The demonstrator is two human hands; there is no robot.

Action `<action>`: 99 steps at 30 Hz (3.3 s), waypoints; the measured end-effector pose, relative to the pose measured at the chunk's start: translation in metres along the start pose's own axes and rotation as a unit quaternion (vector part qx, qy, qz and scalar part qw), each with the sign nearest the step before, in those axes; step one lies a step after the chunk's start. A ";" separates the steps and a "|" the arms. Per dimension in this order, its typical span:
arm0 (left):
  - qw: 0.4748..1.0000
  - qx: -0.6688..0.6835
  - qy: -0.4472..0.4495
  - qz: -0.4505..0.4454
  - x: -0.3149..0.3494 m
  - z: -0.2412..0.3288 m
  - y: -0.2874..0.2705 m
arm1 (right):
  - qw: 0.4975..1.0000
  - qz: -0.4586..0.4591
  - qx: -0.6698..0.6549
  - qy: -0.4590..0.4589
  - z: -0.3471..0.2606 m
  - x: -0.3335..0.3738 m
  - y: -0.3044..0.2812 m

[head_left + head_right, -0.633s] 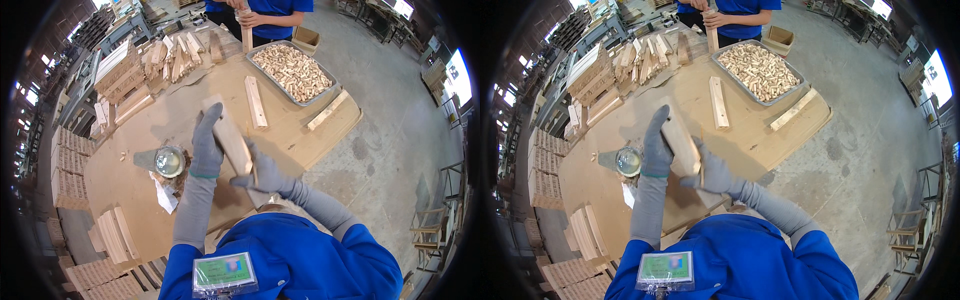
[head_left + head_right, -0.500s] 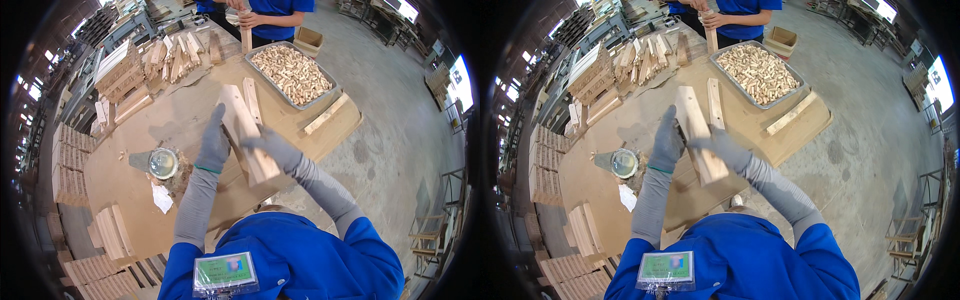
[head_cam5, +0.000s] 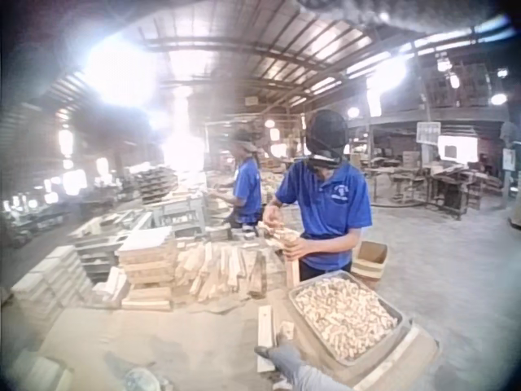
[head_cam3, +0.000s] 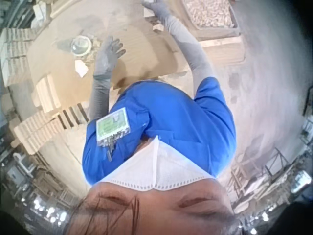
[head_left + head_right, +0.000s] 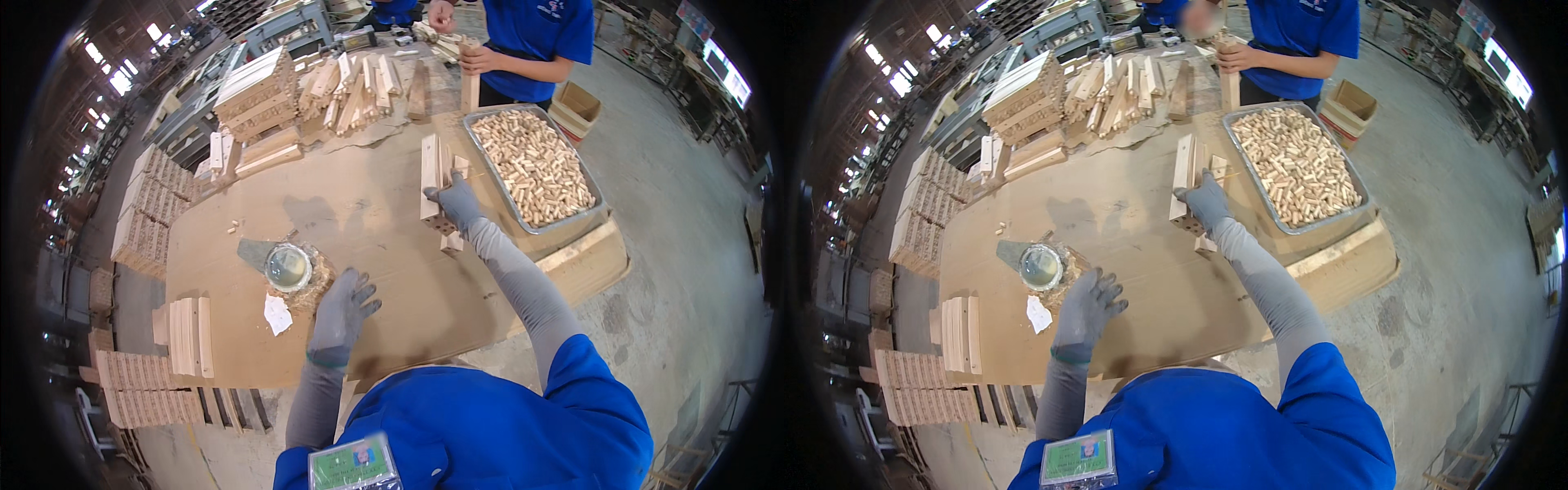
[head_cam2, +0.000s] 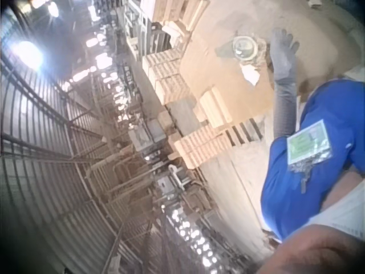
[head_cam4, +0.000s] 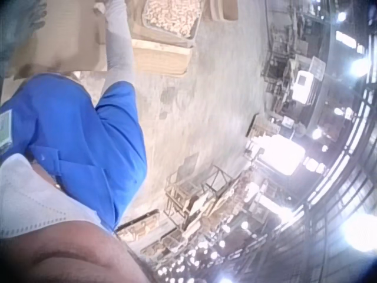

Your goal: The person applies glue into the holes of small wooden blocks using a thin stick, then places the blocks on a stack. The person repeats this process for multiple blocks in a workshop setting.

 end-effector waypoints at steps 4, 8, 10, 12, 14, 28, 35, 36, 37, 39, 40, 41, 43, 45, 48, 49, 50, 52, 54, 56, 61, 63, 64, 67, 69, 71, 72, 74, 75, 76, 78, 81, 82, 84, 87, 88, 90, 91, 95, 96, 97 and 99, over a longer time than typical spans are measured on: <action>1.000 0.001 0.007 0.020 0.020 -0.011 -0.035 | 0.981 0.089 0.097 -0.146 0.007 0.023 0.019; 0.999 0.020 -0.042 0.027 0.038 -0.022 -0.058 | 0.950 0.127 0.155 -0.240 0.030 0.088 0.030; 0.999 0.002 -0.033 0.021 0.047 -0.023 -0.066 | 0.946 0.118 0.201 -0.224 0.043 0.117 0.022; 0.999 0.025 -0.035 0.021 0.051 -0.024 -0.078 | 0.939 0.113 0.236 -0.225 0.059 0.126 0.017; 0.995 -0.089 0.038 -0.009 0.055 -0.023 -0.095 | 0.927 0.108 0.262 -0.246 0.083 0.122 0.014; 0.877 -0.349 0.221 0.244 0.049 0.034 -0.320 | 0.929 0.242 -0.015 -0.280 -0.072 0.223 0.035; 0.695 -0.371 0.269 0.554 0.055 0.072 -0.476 | 0.904 -0.015 -0.119 -0.410 -0.188 0.362 0.175; 0.724 -0.307 0.231 0.573 0.053 0.065 -0.494 | 0.902 -0.065 -0.098 -0.415 -0.205 0.379 0.200; 0.750 -0.241 0.192 0.585 0.048 0.056 -0.511 | 0.909 -0.137 -0.236 -0.313 -0.199 0.380 0.234; 0.813 -0.155 0.158 0.538 0.040 0.034 -0.543 | 0.935 -0.174 -0.080 -0.297 -0.226 0.396 0.270; 0.842 -0.111 0.143 0.508 0.036 0.029 -0.552 | 0.917 -0.184 -0.061 -0.348 -0.210 0.390 0.295; 0.868 -0.039 0.156 0.469 0.038 0.035 -0.550 | 0.908 -0.211 -0.060 -0.358 -0.211 0.392 0.317; 0.901 0.108 0.179 0.380 0.052 0.058 -0.534 | 0.894 -0.257 -0.013 -0.366 -0.217 0.393 0.358; 0.906 0.126 0.163 0.370 0.054 0.062 -0.531 | 0.862 -0.291 0.016 -0.415 -0.214 0.379 0.407; 0.906 0.045 0.142 0.396 0.051 0.055 -0.533 | 0.831 -0.325 0.059 -0.448 -0.201 0.355 0.485; 0.901 -0.002 0.134 0.412 0.051 0.054 -0.534 | 0.838 -0.355 0.063 -0.410 -0.201 0.351 0.505; 0.888 -0.058 0.134 0.437 0.051 0.056 -0.534 | 0.842 -0.384 0.068 -0.372 -0.202 0.350 0.524; 0.850 -0.170 0.131 0.481 0.054 0.064 -0.532 | 0.838 -0.399 0.077 -0.364 -0.198 0.350 0.550; 0.844 -0.224 0.085 0.480 0.049 0.064 -0.533 | 0.822 -0.369 0.085 -0.426 -0.195 0.349 0.567; 0.846 -0.228 0.057 0.479 0.046 0.060 -0.535 | 0.839 -0.380 0.062 -0.385 -0.191 0.353 0.574; 0.902 -0.200 0.080 0.375 0.048 0.070 -0.541 | 0.865 -0.385 -0.051 -0.317 -0.192 0.347 0.580; 0.891 -0.045 0.174 0.416 0.044 0.073 -0.539 | 0.861 -0.387 -0.043 -0.326 -0.205 0.347 0.586; 0.890 0.053 0.179 0.416 0.043 0.076 -0.540 | 0.866 -0.391 -0.011 -0.312 -0.214 0.349 0.589; 0.847 0.376 0.110 0.359 0.041 0.091 -0.544 | 0.867 -0.400 0.080 -0.285 -0.240 0.359 0.591; 0.850 0.286 0.126 0.423 0.041 0.093 -0.551 | 0.859 -0.401 0.137 -0.288 -0.252 0.365 0.591; 0.854 0.172 0.141 0.470 0.038 0.092 -0.559 | 0.865 -0.452 -0.069 -0.207 -0.232 0.364 0.607; 0.854 0.105 0.149 0.487 0.032 0.087 -0.565 | 0.852 -0.468 -0.171 -0.161 -0.221 0.361 0.613; 0.850 -0.010 0.135 0.509 0.033 0.095 -0.569 | 0.841 -0.488 -0.171 -0.158 -0.219 0.364 0.624; 0.850 -0.060 0.113 0.512 0.033 0.099 -0.567 | 0.836 -0.497 -0.171 -0.157 -0.218 0.366 0.628; 0.847 -0.109 0.093 0.512 0.035 0.104 -0.567 | 0.840 -0.497 -0.175 -0.131 -0.220 0.368 0.628; 0.851 -0.125 0.073 0.505 0.037 0.099 -0.571 | 0.846 -0.496 -0.181 -0.079 -0.224 0.372 0.625; 0.858 -0.107 0.112 0.490 0.046 0.085 -0.571 | 0.845 -0.486 -0.163 -0.152 -0.214 0.383 0.608; 0.860 -0.092 0.136 0.483 0.051 0.078 -0.568 | 0.849 -0.476 -0.165 -0.160 -0.207 0.386 0.599; 0.881 -0.093 0.091 0.455 0.078 0.073 -0.555 | 0.859 -0.452 -0.167 -0.172 -0.187 0.396 0.577; 0.844 -0.206 0.032 0.494 0.107 0.040 -0.540 | 0.874 -0.447 -0.124 -0.142 -0.177 0.421 0.536; 0.816 -0.264 0.018 0.515 0.112 0.037 -0.538 | 0.881 -0.435 -0.117 -0.143 -0.171 0.425 0.530; 0.807 -0.270 -0.001 0.525 0.115 0.035 -0.541 | 0.882 -0.434 -0.123 -0.134 -0.167 0.427 0.524; 0.802 -0.273 -0.005 0.531 0.116 0.037 -0.542 | 0.882 -0.433 -0.129 -0.132 -0.168 0.427 0.524; 0.578 -0.574 0.211 0.541 0.100 0.053 -0.530 | 0.872 -0.421 -0.197 -0.152 -0.158 0.428 0.527; 0.578 -0.606 0.223 0.500 0.087 0.054 -0.526 | 0.876 -0.420 -0.179 -0.153 -0.155 0.427 0.524; 0.569 -0.640 0.238 0.458 0.073 0.063 -0.523 | 0.879 -0.417 -0.169 -0.155 -0.156 0.425 0.526; 0.561 -0.672 0.220 0.431 0.043 0.085 -0.514 | 0.903 -0.356 -0.113 -0.213 -0.140 0.420 0.536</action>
Point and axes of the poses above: each hand's wrist, its own x-axis away from the middle knuckle, its own y-axis out of the palm, z = x × y, the point moved 3 cm from there along -x, towards the middle knuckle, and after that the axes turned 14 degrees about z, right-handed, at the moved point
